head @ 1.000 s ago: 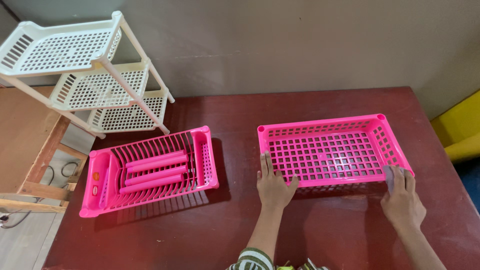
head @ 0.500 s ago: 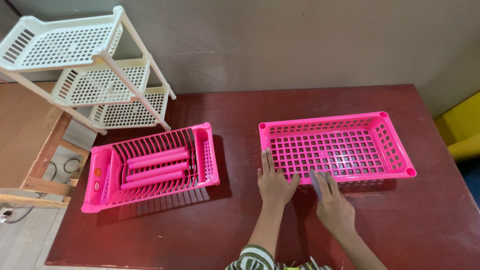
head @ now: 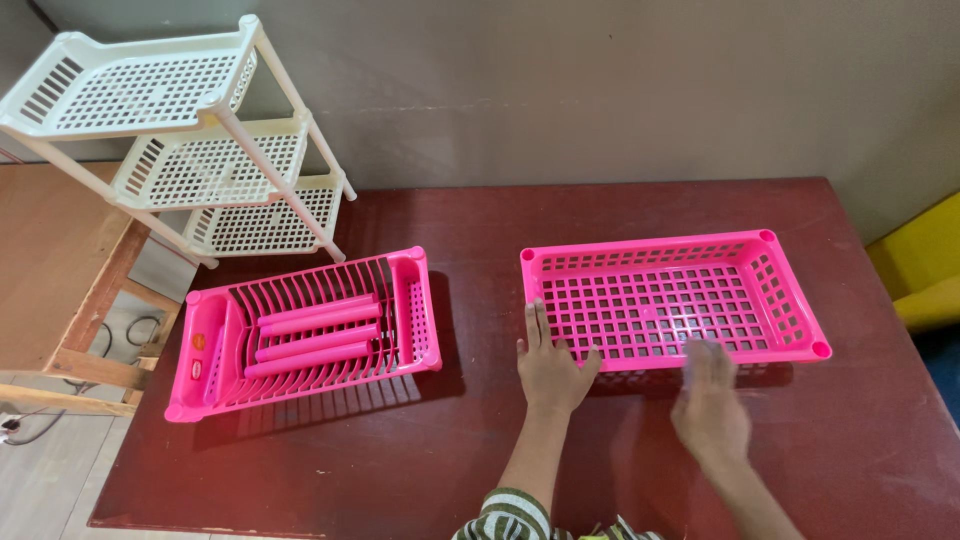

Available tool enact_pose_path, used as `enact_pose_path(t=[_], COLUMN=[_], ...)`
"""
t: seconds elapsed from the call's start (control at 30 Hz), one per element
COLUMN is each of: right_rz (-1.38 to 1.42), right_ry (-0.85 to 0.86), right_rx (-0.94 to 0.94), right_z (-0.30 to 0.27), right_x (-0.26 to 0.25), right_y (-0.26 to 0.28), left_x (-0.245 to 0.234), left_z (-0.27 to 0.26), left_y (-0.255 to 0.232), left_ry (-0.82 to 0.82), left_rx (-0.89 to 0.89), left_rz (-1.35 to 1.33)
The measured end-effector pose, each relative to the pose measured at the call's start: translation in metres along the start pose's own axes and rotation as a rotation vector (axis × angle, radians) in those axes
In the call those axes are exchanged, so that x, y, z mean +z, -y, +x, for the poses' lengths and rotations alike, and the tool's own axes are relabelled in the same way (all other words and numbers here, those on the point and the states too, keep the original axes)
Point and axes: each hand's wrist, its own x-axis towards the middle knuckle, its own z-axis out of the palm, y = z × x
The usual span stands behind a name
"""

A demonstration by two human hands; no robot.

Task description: The person wipes the interior of a pink plastic basket with a cloth, then inserts two pink cylindrical rods into the basket. They then place a pink plastic dish rack on top of the basket, completing the assembly.

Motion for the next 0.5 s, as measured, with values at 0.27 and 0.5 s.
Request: enact_pose_path(t=[0.27, 0.5], right_rz=[-0.071, -0.189], right_ry=[0.186, -0.079], right_rx=[-0.139, 0.097], right_z=[-0.015, 0.030], right_x=[0.018, -0.044], right_y=[0.027, -0.089], left_x=[-0.002, -0.009], left_z=[0.001, 0.001], left_y=[-0.002, -0.004], left_ry=[0.106, 0.147], left_rx=[-0.041, -0.026], left_rz=[0.022, 0.035])
